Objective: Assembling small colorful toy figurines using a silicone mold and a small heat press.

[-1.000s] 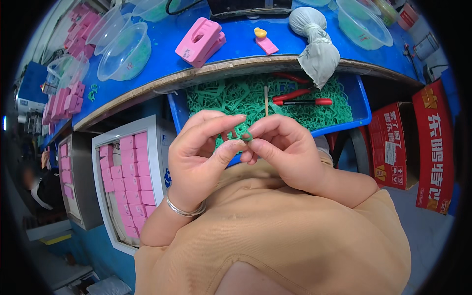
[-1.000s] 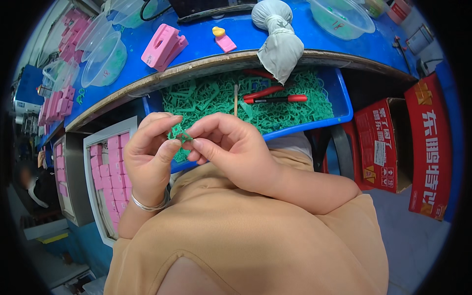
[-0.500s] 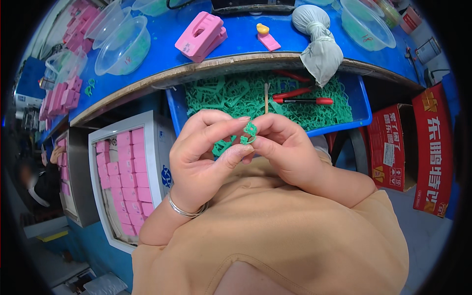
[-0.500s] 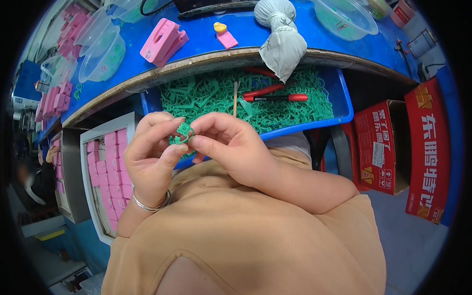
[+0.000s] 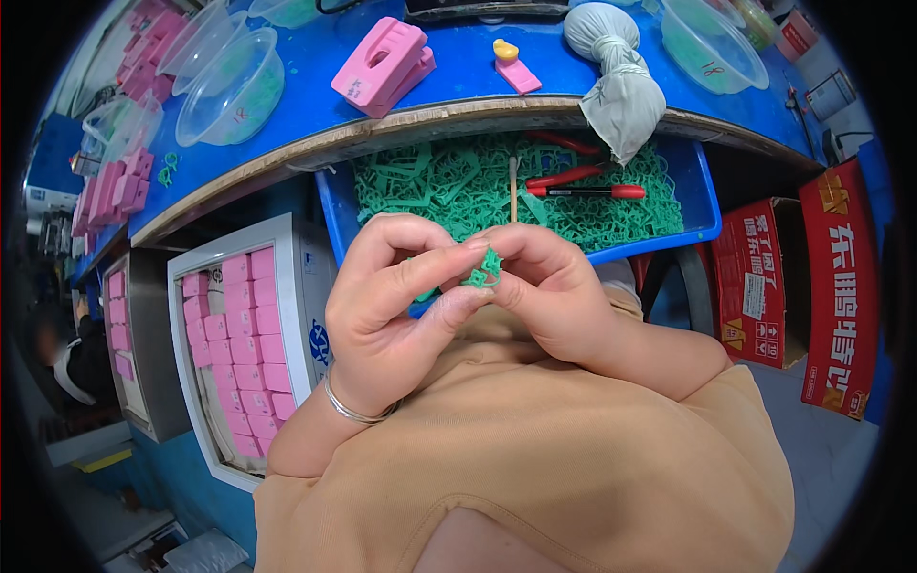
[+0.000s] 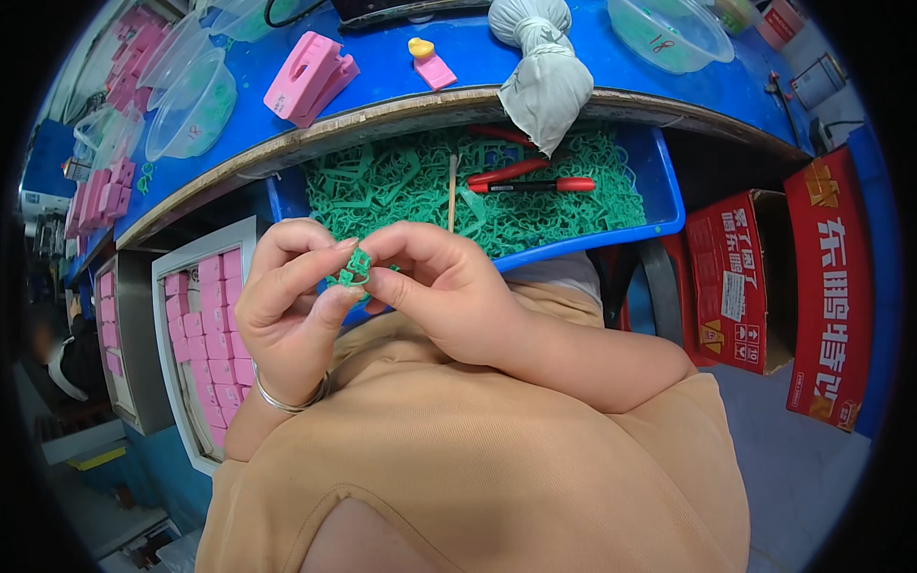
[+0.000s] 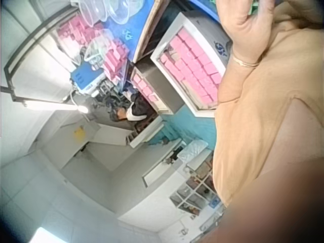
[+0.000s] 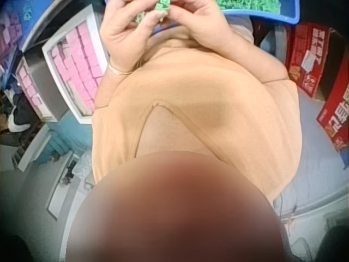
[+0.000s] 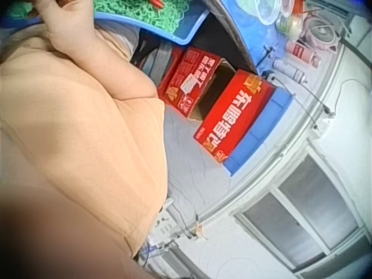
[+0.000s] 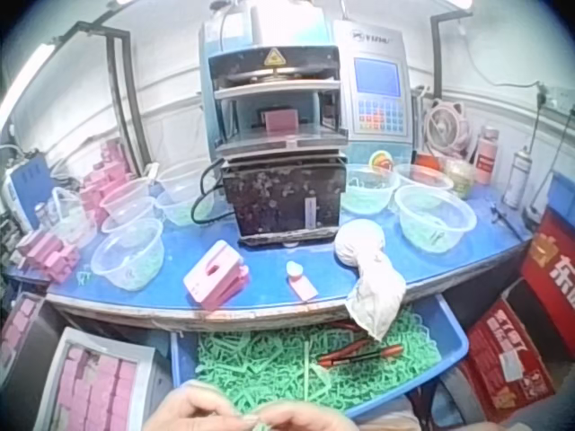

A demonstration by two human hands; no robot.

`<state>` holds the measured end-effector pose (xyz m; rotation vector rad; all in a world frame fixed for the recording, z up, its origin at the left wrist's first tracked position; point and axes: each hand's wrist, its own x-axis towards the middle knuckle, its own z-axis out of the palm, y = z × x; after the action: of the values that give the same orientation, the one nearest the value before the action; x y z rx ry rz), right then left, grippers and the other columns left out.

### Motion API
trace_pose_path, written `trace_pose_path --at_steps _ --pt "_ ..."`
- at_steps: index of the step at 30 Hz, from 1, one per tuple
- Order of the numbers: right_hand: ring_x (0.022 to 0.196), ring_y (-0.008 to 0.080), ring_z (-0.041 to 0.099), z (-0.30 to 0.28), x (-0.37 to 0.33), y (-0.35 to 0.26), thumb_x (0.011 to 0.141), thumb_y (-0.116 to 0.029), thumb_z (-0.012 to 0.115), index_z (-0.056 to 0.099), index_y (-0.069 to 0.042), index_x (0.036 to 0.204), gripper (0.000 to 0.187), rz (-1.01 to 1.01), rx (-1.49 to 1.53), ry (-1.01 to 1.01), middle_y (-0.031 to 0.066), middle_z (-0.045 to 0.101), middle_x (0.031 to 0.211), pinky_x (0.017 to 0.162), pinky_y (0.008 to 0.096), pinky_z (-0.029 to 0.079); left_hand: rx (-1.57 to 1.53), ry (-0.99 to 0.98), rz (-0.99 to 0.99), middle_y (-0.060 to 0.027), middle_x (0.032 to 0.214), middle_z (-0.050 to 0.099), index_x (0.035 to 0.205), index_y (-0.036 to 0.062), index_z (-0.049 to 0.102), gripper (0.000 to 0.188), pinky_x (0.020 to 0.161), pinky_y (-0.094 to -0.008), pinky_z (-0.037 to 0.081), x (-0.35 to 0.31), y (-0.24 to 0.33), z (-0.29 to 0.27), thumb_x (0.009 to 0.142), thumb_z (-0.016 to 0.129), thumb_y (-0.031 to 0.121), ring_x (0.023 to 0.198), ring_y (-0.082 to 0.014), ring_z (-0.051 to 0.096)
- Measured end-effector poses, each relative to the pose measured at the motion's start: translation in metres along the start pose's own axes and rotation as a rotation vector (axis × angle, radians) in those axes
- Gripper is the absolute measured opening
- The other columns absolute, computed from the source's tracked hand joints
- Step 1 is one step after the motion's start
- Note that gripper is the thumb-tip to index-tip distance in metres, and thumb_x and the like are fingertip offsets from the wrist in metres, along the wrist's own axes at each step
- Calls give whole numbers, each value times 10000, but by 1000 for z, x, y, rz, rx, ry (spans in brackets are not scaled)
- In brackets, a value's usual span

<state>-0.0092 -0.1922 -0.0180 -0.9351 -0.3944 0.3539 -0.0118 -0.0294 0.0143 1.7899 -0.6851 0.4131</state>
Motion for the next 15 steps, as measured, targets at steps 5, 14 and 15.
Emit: trace_pose_path --at_steps 5,14,15 --pt "909 96 554 3 0 0 896 -62 524 552 -18 1051 163 0 23 8 33 576 1002 769 245 476 8 5 15 -84 889 545 998 20 643 335 616 -254 428 -1 0 0 672 715 -11 763 -167 520" --pt "889 107 575 4 -2 -2 885 -48 541 556 -22 1046 164 27 68 -12 39 589 999 731 243 491 -20 95 -18 -79 865 553 950 25 641 293 635 -261 423 -6 -1 1 669 715 -10 752 -171 511" --pt "888 108 578 4 -2 -3 885 -47 541 556 -22 1047 165 27 69 -14 39 592 996 730 242 491 -16 101 -9 -77 853 556 935 31 640 279 633 -263 420 -6 -1 1 669 715 -9 751 -173 511"
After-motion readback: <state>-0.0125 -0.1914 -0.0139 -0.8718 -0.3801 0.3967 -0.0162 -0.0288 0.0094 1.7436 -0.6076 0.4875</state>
